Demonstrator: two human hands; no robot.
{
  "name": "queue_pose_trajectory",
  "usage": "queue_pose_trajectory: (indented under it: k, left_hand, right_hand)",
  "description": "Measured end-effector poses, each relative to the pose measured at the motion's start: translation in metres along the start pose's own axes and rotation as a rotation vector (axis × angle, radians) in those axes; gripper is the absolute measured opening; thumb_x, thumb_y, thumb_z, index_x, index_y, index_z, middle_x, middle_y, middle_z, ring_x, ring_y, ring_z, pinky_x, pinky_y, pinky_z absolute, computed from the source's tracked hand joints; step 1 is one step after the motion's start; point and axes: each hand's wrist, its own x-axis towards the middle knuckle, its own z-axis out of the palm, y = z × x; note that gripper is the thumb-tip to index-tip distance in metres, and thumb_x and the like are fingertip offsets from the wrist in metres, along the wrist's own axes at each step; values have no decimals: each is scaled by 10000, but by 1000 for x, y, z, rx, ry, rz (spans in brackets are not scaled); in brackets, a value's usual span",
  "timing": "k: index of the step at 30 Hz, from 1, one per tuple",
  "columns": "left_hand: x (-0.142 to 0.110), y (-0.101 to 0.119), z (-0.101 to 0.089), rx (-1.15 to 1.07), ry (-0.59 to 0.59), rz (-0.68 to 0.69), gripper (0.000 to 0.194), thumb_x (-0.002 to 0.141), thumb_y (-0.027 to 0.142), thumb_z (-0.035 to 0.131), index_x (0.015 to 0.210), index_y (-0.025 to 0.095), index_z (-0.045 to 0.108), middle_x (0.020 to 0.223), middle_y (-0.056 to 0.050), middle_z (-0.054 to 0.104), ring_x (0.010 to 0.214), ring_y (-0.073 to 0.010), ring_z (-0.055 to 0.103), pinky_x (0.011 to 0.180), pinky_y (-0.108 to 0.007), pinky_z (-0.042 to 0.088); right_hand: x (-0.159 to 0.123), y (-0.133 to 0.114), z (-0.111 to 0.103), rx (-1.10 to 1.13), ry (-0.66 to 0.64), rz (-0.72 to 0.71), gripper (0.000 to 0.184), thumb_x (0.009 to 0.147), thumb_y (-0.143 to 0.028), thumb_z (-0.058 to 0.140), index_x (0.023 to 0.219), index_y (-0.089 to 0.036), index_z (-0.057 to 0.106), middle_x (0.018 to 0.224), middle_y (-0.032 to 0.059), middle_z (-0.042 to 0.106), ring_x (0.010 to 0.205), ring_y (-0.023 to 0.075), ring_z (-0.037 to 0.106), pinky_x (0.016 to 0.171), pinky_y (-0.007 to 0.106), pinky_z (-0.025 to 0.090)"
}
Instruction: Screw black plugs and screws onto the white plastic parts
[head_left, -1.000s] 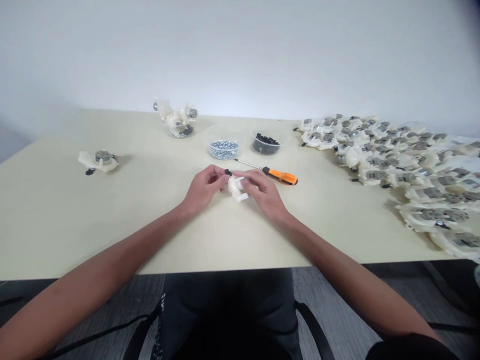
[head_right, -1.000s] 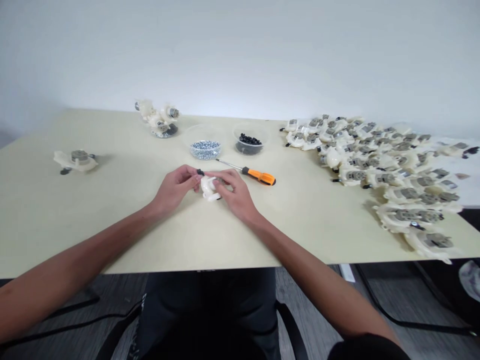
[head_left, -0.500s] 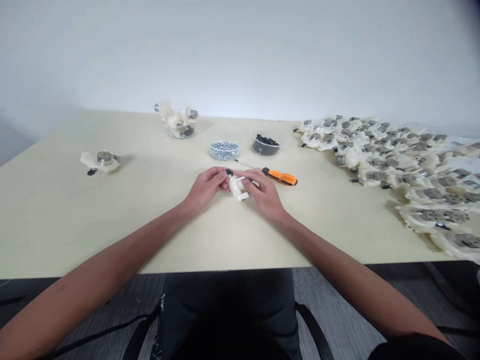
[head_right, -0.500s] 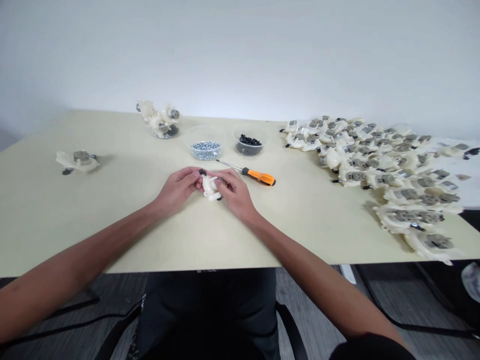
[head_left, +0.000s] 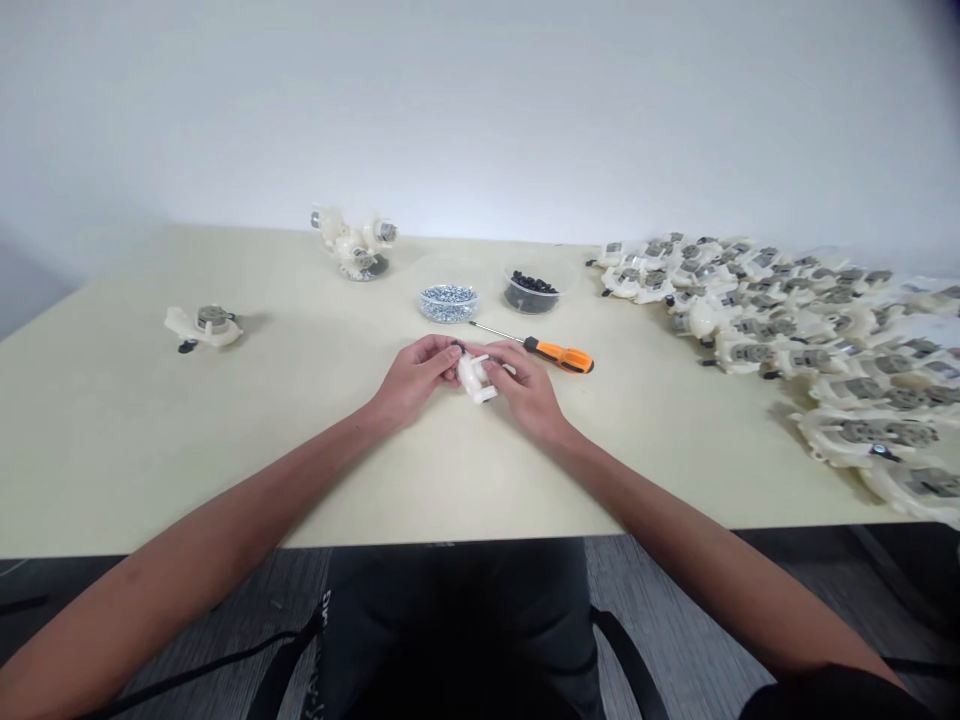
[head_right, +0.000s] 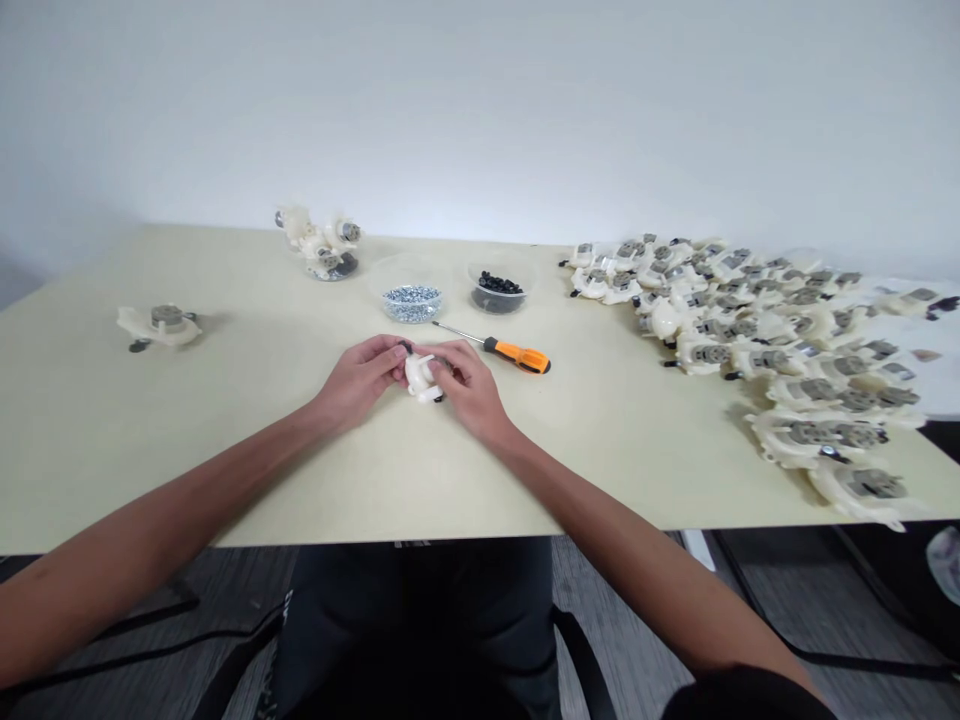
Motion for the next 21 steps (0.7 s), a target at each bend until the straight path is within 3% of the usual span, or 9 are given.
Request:
queue_pose_trajectory:
  k: [14, 21]
  left_hand:
    - [-1, 3, -1, 299, 41, 60, 236, 811, 377, 635, 839, 159, 547, 690, 5, 605, 663, -121, 584, 682, -285, 468]
    - [-4, 7, 2, 339, 52, 55, 227, 807, 366, 631, 816, 166, 525, 688, 11, 603, 655, -122, 586, 665, -280, 464]
  right_hand:
    - [-1, -5, 0, -146, -4, -60, 297, 930, -235, 456, 1132, -284, 668, 1032, 50, 586, 984, 178, 558, 836, 321, 445]
    - [-2, -5, 0, -177, -18, -58, 311, 936, -246, 445, 1153, -287, 664, 1023, 52, 559, 961, 175, 560, 819, 321, 452]
